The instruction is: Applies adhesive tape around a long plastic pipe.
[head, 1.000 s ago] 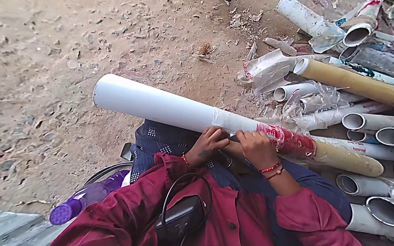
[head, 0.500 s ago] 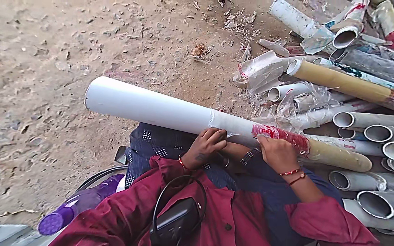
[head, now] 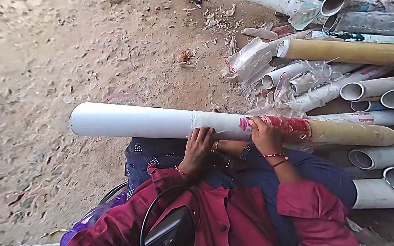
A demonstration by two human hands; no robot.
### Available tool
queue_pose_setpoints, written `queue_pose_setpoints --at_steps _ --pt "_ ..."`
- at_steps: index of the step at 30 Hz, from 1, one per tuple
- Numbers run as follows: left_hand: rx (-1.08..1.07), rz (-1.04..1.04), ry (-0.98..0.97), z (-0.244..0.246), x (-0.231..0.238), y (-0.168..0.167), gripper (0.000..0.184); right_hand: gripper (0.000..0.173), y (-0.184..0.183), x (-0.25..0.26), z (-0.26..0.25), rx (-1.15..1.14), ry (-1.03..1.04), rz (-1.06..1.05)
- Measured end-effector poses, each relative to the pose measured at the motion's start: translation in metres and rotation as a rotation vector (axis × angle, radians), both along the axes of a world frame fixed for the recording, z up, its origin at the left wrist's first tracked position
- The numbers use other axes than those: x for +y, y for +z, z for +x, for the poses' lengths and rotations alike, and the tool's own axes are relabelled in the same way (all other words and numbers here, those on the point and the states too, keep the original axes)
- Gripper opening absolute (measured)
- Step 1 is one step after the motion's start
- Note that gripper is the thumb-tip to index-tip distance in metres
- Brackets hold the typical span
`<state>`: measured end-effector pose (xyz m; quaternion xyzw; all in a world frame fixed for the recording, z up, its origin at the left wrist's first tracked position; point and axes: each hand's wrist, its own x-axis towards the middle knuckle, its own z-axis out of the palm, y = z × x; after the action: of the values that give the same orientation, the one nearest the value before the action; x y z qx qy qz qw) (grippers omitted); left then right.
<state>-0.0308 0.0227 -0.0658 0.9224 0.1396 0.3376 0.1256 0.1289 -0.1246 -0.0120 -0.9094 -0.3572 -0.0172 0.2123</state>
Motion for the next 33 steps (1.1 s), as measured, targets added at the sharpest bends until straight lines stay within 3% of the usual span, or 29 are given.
queue_pose_setpoints --at_steps 10,17,20,25,33 --pt "-0.045 0.151 -0.024 0.004 0.004 -0.009 0.017 0.023 0.0 -0.006 -0.001 0.097 -0.041 -0.02" --pt "-0.19 0.148 -0.163 -0.005 0.012 -0.019 0.015 0.02 -0.013 0.001 -0.022 0.017 0.202 0.103" --pt "-0.212 0.133 -0.226 -0.005 0.016 -0.021 0.017 0.019 -0.013 0.011 -0.027 -0.147 0.369 0.115" --pt "-0.224 0.119 -0.256 -0.004 0.017 -0.021 0.016 0.018 -0.007 0.028 -0.031 -0.384 0.552 0.019" --pt "-0.234 0.081 -0.3 -0.004 0.019 -0.024 0.016 0.009 0.016 0.037 -0.029 -0.493 0.675 -0.187"
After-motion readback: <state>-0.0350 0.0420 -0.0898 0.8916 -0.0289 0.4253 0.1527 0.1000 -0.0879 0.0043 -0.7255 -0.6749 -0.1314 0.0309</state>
